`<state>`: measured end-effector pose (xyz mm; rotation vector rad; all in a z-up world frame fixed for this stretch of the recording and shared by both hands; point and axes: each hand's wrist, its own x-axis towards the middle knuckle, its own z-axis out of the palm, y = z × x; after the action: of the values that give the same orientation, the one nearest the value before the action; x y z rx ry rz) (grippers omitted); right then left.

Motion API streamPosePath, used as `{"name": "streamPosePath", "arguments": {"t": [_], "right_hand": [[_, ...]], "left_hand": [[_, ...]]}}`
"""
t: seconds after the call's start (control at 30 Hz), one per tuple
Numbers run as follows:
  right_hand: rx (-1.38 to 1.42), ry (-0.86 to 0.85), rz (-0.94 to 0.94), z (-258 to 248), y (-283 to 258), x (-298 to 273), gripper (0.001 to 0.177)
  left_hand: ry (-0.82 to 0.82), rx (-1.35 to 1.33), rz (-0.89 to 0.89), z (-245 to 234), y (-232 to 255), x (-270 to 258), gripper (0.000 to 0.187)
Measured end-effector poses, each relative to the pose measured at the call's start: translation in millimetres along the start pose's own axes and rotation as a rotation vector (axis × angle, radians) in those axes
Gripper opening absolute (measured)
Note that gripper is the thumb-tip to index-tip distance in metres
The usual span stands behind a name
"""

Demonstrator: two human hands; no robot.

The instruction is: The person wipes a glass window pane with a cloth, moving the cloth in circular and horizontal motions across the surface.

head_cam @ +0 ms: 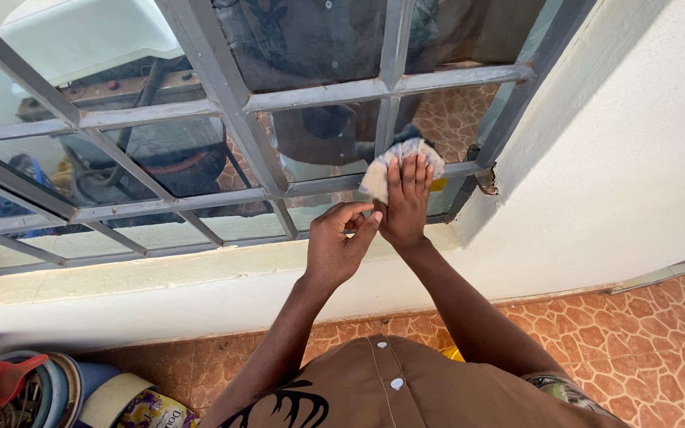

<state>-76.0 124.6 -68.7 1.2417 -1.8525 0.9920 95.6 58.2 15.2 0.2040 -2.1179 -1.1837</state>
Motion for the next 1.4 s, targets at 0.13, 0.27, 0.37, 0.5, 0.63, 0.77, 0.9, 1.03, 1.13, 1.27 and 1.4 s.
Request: {"name": "streamPosePath", "arguments": {"t": [0.13, 0.27, 0.37, 0.5, 0.63, 0.77, 0.9, 1.03, 1.13, 1.27, 1.4], "right_hand": [[-0.069, 0.024, 0.093, 4.6, 5.8, 41.0, 0.068], [-0.108, 0.041, 0.051, 3.9, 10.5, 35.1, 0.069], [-0.063, -0.051, 0.029, 0.3, 5.6, -2.3, 0.073], [-0.077, -0.059, 0.004, -0.2, 19.5, 12.6, 0.071], [-0.205, 0.132, 0.102, -14.6, 59.3, 57.0, 0.074], [-0.08, 0.265, 0.235, -17.9, 54.1, 23.7, 0.072], [-0.108, 0.03, 0.213, -8.5, 25.4, -5.1, 0.073], [-0.276, 0.126, 0.144, -27.3, 45.4, 47.6, 0.072], [-0.262, 0.163, 0.184, -58.0, 56.8, 62.9, 0.074], [-0.243, 0.133, 0.254, -52.7, 40.9, 30.4, 0.073], [-0.077, 0.118, 0.215, -46.5, 30.2, 12.1, 0.076]], "left_hand": [[0.001, -0.008, -0.027, 4.7, -1.7, 1.9, 0.029], [-0.023, -0.021, -0.011, 8.1, -1.6, -0.2, 0.03], [0.002, -0.02, 0.0, 6.7, -2.9, -3.8, 0.028], [0.009, -0.001, -0.058, 4.6, -3.9, 0.4, 0.029], [-0.01, -0.007, -0.063, 9.7, -4.7, 2.6, 0.029], [-0.001, 0.001, -0.036, 7.8, -6.2, -1.7, 0.028], [-0.006, 0.002, -0.05, 6.5, -6.9, -1.9, 0.028], [-0.029, 0.016, -0.051, 10.9, -4.6, 5.0, 0.029], [-0.037, 0.027, -0.07, 14.0, -2.5, 6.5, 0.031], [-0.012, 0.041, -0.052, 19.2, -4.4, 5.5, 0.03], [-0.003, 0.029, -0.069, 23.6, -7.0, 5.4, 0.031]]}}
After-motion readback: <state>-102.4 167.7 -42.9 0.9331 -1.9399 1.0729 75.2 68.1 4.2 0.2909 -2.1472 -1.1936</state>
